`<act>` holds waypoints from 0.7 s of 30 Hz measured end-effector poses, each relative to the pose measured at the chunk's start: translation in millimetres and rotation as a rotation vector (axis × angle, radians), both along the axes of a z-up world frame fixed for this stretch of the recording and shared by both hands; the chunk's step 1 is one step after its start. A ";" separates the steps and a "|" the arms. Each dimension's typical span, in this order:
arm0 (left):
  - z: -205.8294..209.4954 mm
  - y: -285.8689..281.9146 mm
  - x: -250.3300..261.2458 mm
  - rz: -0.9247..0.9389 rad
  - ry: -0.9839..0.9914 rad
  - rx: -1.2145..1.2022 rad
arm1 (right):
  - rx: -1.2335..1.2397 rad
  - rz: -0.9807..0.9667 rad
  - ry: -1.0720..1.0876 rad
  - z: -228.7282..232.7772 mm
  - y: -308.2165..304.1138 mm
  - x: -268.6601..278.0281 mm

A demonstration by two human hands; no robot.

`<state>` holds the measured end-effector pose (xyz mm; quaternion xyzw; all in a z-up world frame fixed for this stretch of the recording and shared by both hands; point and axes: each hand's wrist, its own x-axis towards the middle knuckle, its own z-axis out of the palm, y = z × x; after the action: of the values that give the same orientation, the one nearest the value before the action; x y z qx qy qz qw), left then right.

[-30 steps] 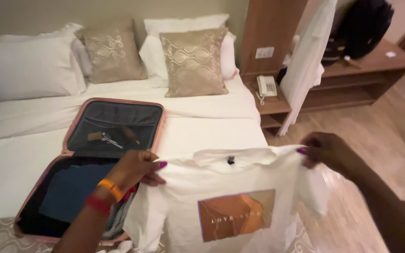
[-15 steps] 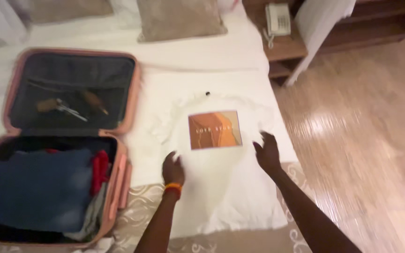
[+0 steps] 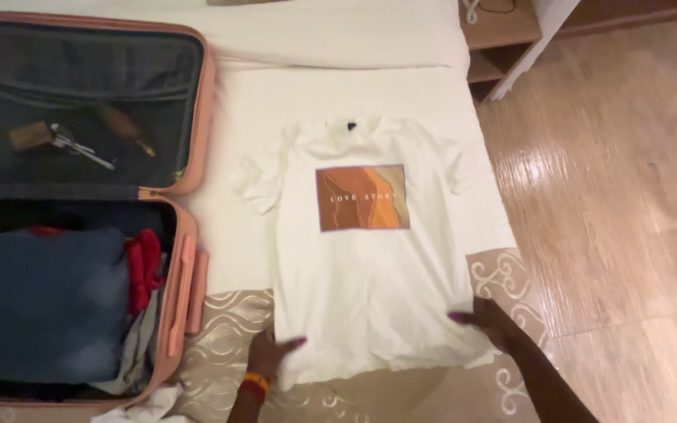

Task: The person folds a red cloth, a pair of jeans, and a white t-shirt on a bed, then places them into a pink suitcase. The person also folds white socks and places them in the suitcase before closing it and moving it to the floor.

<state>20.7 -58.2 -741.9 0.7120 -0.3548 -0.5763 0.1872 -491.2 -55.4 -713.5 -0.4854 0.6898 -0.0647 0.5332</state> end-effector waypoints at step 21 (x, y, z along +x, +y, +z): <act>-14.1 111.7 32.8 0.179 0.512 0.343 | 0.403 -0.286 -0.196 29.8 116.0 -11.3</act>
<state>53.4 53.5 -756.0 0.5933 -0.1297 -0.7695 0.1975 -502.5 60.6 -683.7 -0.2582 0.6956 -0.0475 0.6688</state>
